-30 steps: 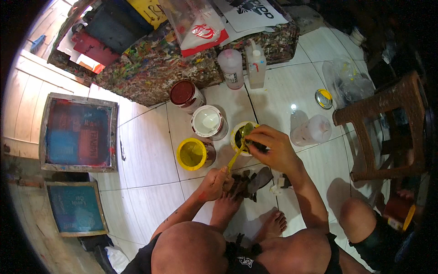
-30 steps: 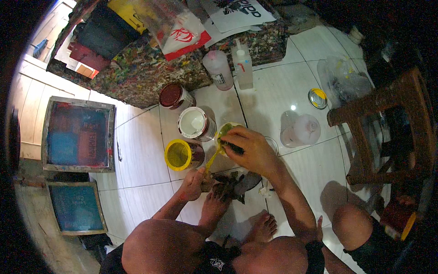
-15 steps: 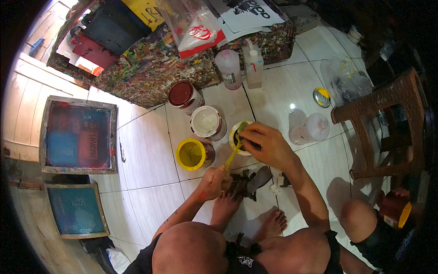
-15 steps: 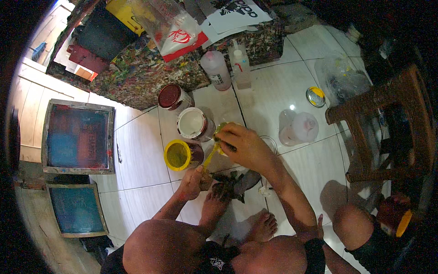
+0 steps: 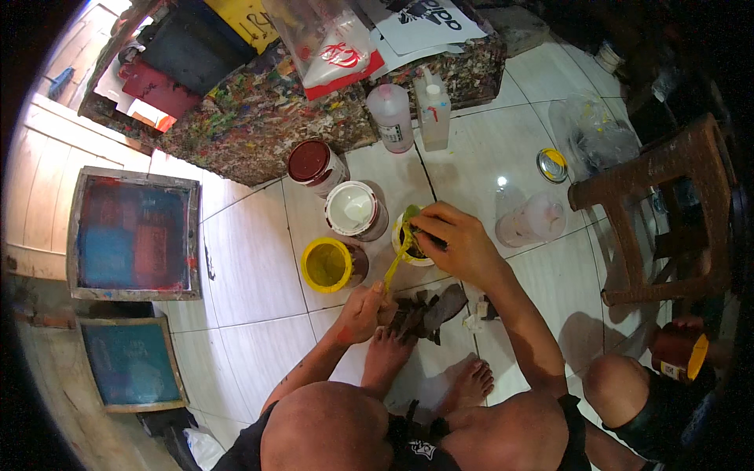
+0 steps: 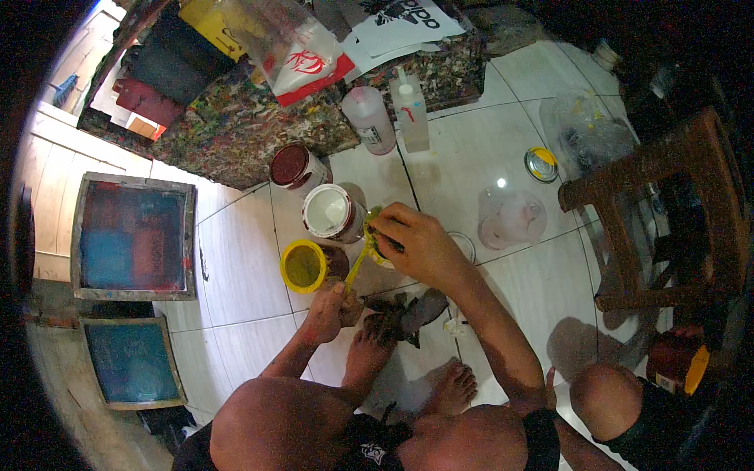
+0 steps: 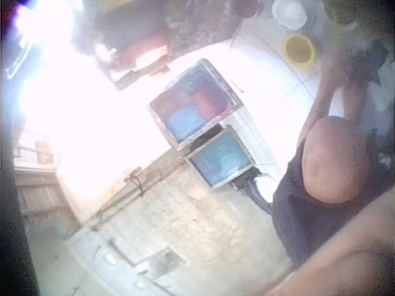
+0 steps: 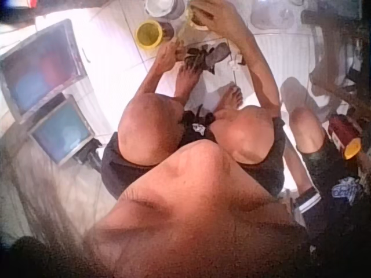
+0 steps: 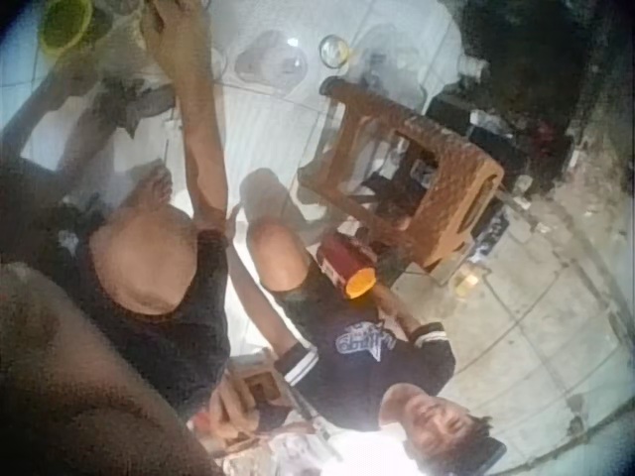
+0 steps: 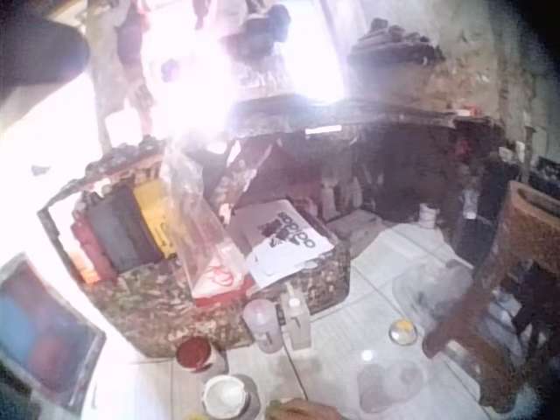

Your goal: The person mixes yellow ink in a container by hand using a small spoon, pouring more ink from a larger can and adding a clear liquid from a bottle.

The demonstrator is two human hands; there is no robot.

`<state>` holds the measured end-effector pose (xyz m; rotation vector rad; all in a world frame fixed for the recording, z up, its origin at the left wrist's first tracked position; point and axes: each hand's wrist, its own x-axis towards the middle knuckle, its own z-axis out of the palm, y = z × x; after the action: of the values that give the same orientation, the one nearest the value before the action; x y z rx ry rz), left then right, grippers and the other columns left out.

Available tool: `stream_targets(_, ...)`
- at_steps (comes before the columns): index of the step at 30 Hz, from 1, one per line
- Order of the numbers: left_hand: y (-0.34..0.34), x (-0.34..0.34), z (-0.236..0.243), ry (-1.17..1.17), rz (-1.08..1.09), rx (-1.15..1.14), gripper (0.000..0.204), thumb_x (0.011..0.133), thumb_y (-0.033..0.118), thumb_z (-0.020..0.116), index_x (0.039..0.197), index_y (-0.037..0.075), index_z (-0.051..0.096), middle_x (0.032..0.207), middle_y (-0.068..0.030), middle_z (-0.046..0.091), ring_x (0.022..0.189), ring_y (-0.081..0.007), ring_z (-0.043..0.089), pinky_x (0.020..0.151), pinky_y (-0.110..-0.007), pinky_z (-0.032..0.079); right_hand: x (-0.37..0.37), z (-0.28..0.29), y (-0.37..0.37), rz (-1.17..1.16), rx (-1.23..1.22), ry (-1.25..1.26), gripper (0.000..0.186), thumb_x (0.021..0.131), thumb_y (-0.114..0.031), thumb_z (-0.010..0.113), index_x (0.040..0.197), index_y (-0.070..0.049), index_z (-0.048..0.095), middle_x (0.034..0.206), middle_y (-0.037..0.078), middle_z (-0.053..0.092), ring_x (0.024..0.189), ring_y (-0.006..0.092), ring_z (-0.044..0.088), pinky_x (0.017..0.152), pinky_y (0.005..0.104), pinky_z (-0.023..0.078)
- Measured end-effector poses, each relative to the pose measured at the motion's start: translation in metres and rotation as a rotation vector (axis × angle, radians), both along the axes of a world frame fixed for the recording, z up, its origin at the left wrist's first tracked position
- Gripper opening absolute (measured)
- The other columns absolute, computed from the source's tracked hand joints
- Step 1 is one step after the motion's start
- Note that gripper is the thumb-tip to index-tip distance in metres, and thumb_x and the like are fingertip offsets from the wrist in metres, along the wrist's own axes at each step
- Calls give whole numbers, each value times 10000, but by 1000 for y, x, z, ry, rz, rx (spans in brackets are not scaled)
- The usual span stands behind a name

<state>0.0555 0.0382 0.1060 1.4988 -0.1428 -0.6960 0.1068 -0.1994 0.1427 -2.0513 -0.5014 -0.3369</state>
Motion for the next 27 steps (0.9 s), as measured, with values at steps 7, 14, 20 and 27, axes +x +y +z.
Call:
stream_targets(7, 2, 5, 8, 89, -74, -52, 517, 1081, 375, 287, 663, 85, 380, 602, 39, 343, 533, -72, 311, 472, -255, 263, -10, -22, -6, -140, 42, 53, 238, 844, -75, 689, 1065, 9, 664, 995, 149, 649, 853, 324, 678, 768, 373, 562)
stream_targets(14, 3, 13, 22, -472, -5, 287, 451, 1065, 291, 374, 690, 51, 444, 568, -97, 454, 502, -262, 484, 488, -373, 370, -14, -42, -26, -313, 545, 408, 240, 881, -37, 702, 1106, 44, 683, 953, 92, 697, 854, 143, 666, 766, 270, 538)
stream_targets(20, 3, 13, 19, -840, -66, 722, 178, 976, 162, 538, 879, 19, 498, 676, -216, 575, 649, -445, 573, 558, -508, 428, -20, -24, -32, -265, 714, 501, 247, 898, -32, 693, 1133, 45, 683, 1037, 76, 686, 925, 125, 647, 804, 254, 536)
stream_targets(27, 2, 11, 14, -903, -38, 654, 168, 971, 146, 537, 889, 5, 497, 651, -207, 559, 618, -424, 565, 543, -515, 420, -14, -4, -5, -245, 109, 127, 270, 886, -19, 666, 1156, -20, 684, 1069, 117, 632, 901, 215, 671, 796, 299, 527)
